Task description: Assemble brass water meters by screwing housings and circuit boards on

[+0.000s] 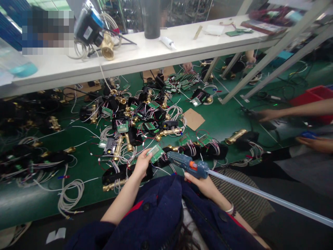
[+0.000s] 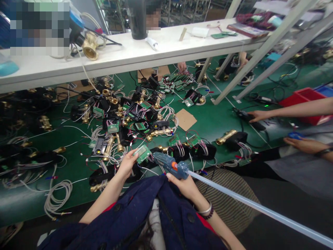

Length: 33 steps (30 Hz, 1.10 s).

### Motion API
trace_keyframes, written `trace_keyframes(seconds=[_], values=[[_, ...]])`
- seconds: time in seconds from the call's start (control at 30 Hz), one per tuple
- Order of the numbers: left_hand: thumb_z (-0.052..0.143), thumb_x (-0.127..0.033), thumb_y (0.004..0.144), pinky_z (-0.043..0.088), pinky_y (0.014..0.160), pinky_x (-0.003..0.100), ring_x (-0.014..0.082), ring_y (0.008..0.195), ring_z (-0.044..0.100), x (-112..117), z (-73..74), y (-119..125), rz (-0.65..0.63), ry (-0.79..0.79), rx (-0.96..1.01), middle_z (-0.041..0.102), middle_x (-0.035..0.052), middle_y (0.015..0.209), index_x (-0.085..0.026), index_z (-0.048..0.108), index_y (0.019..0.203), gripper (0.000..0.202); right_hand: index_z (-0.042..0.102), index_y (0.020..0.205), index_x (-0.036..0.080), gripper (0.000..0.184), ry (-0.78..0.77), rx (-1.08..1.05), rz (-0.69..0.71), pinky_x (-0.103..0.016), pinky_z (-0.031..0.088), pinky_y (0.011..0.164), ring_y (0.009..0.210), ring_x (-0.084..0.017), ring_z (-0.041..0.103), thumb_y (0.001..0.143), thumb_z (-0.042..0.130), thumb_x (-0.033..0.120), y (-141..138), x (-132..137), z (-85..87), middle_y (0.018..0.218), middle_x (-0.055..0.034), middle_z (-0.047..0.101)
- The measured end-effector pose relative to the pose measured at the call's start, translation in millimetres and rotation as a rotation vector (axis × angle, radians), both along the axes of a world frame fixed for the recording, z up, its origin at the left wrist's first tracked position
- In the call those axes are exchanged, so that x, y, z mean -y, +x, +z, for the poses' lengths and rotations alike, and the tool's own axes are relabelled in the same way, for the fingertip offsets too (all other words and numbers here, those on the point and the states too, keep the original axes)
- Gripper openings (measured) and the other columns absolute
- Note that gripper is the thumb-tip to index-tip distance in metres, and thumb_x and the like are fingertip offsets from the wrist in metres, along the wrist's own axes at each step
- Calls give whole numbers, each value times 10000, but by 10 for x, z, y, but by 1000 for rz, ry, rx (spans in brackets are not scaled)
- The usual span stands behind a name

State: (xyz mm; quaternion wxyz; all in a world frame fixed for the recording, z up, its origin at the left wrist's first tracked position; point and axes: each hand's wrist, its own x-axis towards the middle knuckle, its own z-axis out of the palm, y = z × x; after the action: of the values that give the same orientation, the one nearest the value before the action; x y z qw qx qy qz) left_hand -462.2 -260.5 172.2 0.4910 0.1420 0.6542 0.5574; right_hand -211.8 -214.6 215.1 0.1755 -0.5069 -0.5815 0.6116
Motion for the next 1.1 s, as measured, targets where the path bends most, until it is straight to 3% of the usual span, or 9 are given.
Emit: trace_keyframes(seconds=[0.13, 0.27, 0.5, 0.6, 0.73, 0.83, 0.9, 0.97, 1.1], values=[[701, -318, 751, 493, 790, 316, 164, 814, 626, -43, -67, -81, -44, -57, -43, 688, 39, 928, -157, 640, 1025, 323, 682, 666, 194, 398, -2, -15, -78, -473, 476, 879, 774, -274, 646, 583, 731, 580, -5, 0, -55, 706, -55, 697], [567, -336, 880, 530, 750, 354, 161, 838, 619, -180, -204, -329, -107, -206, -115, 630, 57, 1014, -143, 570, 1088, 284, 712, 784, 188, 485, -12, -46, -193, -499, 456, 926, 874, -305, 653, 534, 759, 601, 14, -9, -107, 835, -80, 726], [569, -342, 878, 537, 757, 366, 180, 892, 606, -388, -377, -644, -364, -523, -349, 601, 66, 1064, -146, 568, 1082, 284, 719, 808, 181, 531, -56, -117, -369, -492, 456, 935, 918, -317, 655, 518, 772, 623, 121, 7, -123, 888, -107, 730], [580, -340, 871, 526, 789, 374, 189, 923, 602, -449, -296, -678, -465, -554, -507, 604, 61, 1073, -156, 583, 1061, 265, 716, 798, 176, 520, -74, -131, -426, -484, 462, 923, 907, -317, 658, 505, 794, 599, 168, 38, -101, 873, -109, 731], [584, -339, 865, 472, 896, 437, 215, 1028, 568, -479, 18, -686, -512, -506, -752, 594, 71, 1115, -159, 597, 1023, 240, 712, 797, 171, 495, -106, -140, -493, -478, 480, 896, 890, -316, 667, 520, 800, 572, 250, 62, -56, 852, -111, 733], [538, -347, 887, 397, 980, 475, 230, 1103, 528, -559, 261, -527, -545, -377, -869, 595, 86, 1127, -152, 615, 973, 226, 710, 801, 175, 483, -104, -152, -560, -457, 485, 899, 900, -306, 668, 528, 800, 563, 358, 38, -38, 851, -101, 735], [529, -348, 891, 395, 982, 459, 222, 1079, 544, -715, 330, -293, -620, -272, -872, 622, 77, 1073, -153, 629, 945, 226, 710, 813, 179, 470, -96, -165, -600, -436, 496, 892, 922, -302, 666, 542, 797, 554, 455, -2, -38, 861, -95, 736], [552, -353, 880, 440, 934, 432, 208, 1004, 581, -967, 294, 14, -724, -187, -826, 641, 56, 1022, -153, 633, 950, 226, 709, 840, 185, 456, -99, -182, -622, -427, 517, 861, 931, -303, 667, 567, 791, 541, 562, -60, -38, 875, -91, 737], [564, -348, 880, 497, 867, 419, 199, 979, 591, -1571, 19, 574, -833, -152, -717, 604, 69, 1109, -159, 588, 1065, 266, 714, 869, 201, 419, -86, -235, -575, -431, 474, 940, 987, -293, 650, 609, 783, 522, 754, -199, -14, 931, -87, 733]])
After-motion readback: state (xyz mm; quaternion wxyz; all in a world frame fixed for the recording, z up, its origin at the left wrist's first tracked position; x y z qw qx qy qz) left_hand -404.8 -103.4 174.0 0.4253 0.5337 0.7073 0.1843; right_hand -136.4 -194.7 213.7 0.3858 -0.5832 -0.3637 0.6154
